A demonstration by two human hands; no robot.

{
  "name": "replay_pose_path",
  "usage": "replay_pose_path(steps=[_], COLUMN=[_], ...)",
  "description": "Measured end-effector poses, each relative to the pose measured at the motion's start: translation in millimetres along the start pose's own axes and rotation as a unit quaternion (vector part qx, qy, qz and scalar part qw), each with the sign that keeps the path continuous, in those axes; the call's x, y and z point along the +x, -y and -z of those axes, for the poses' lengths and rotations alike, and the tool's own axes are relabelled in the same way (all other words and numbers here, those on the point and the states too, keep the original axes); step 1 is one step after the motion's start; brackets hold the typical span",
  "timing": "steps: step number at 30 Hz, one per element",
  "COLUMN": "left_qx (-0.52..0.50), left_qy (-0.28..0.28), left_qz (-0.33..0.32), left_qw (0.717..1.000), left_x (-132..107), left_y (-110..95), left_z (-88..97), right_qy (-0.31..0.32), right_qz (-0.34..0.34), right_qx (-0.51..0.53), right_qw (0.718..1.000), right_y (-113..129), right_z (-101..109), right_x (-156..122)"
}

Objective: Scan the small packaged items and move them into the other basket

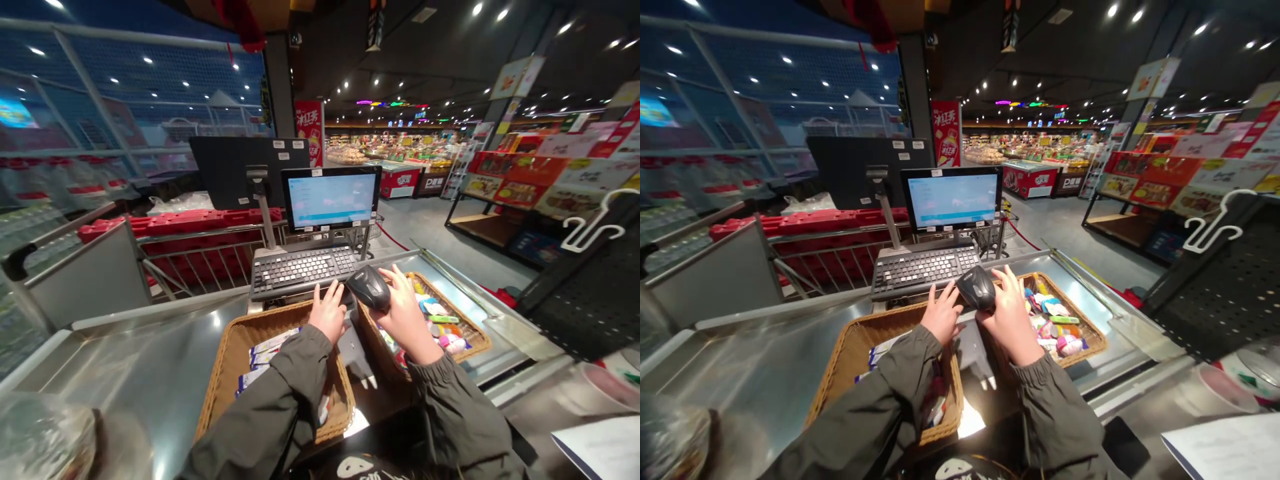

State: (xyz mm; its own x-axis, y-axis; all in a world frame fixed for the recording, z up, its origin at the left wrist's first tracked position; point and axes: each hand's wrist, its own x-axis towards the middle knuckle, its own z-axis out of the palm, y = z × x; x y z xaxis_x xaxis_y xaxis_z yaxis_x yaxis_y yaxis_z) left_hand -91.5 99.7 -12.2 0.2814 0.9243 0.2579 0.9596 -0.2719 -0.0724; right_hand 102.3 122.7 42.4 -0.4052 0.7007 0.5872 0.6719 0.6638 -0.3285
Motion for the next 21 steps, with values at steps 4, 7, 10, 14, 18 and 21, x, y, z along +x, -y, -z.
replay_pose_path(steps=[4,7,10,14,18,21], left_qx=[-0.014,-0.025,-0.045,-0.065,-0.054,-0.047], left_qy=[0.007,0.024,0.035,0.055,0.09,0.112], left_qz=[-0.047,-0.074,-0.079,-0.066,-0.051,-0.038], left_qw=[0.999,0.997,0.995,0.994,0.993,0.992], left_x=[35,59,81,108,130,143], left_y=[-41,-70,-93,-114,-129,-137], left_z=[-15.9,-29.5,-45.0,-65.3,-84.6,-98.4], right_qy=[-0.035,-0.053,-0.049,-0.045,-0.041,-0.038], right_qz=[-0.039,-0.067,-0.092,-0.107,-0.11,-0.108], right_qx=[-0.034,-0.054,-0.069,-0.069,-0.058,-0.053], right_qw=[0.998,0.995,0.992,0.991,0.991,0.992], right_y=[-33,-56,-77,-100,-118,-128], right_z=[20,33,41,45,43,42], right_x=[-3,-2,-1,2,5,8])
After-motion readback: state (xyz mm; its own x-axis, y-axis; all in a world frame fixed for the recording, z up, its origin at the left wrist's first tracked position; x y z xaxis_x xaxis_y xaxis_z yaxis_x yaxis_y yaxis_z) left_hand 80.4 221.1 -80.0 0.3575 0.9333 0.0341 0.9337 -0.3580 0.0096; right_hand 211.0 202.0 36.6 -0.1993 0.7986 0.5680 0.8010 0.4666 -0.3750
